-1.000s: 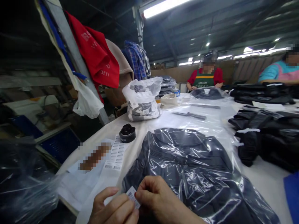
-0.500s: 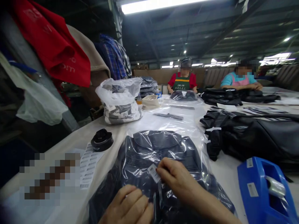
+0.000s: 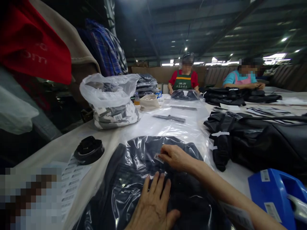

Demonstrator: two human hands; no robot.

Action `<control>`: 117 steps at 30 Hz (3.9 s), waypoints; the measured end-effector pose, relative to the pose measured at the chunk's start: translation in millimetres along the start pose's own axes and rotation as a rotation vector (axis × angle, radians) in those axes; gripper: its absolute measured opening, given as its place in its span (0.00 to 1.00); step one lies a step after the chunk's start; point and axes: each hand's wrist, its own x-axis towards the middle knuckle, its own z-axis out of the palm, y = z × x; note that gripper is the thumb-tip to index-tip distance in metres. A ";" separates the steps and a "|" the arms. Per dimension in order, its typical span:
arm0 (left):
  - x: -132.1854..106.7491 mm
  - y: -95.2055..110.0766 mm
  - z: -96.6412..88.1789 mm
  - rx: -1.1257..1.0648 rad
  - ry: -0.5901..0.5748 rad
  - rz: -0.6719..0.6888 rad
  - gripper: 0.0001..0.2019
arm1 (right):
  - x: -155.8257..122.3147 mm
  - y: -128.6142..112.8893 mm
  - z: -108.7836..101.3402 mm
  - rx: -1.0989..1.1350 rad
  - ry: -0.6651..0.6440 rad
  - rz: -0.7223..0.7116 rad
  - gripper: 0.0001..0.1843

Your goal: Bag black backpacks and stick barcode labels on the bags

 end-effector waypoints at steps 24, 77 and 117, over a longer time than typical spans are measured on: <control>-1.1 -4.0 41.1 0.184 0.427 -0.013 0.37 | 42.8 19.8 14.5 -0.050 -0.264 -0.079 0.07; 1.5 -9.2 30.2 0.002 0.098 -0.056 0.39 | 37.4 22.0 37.8 -0.153 -0.132 0.089 0.06; 0.2 -1.3 -7.7 -0.345 -0.201 -0.148 0.39 | 46.4 17.7 30.5 -0.234 -0.190 0.388 0.12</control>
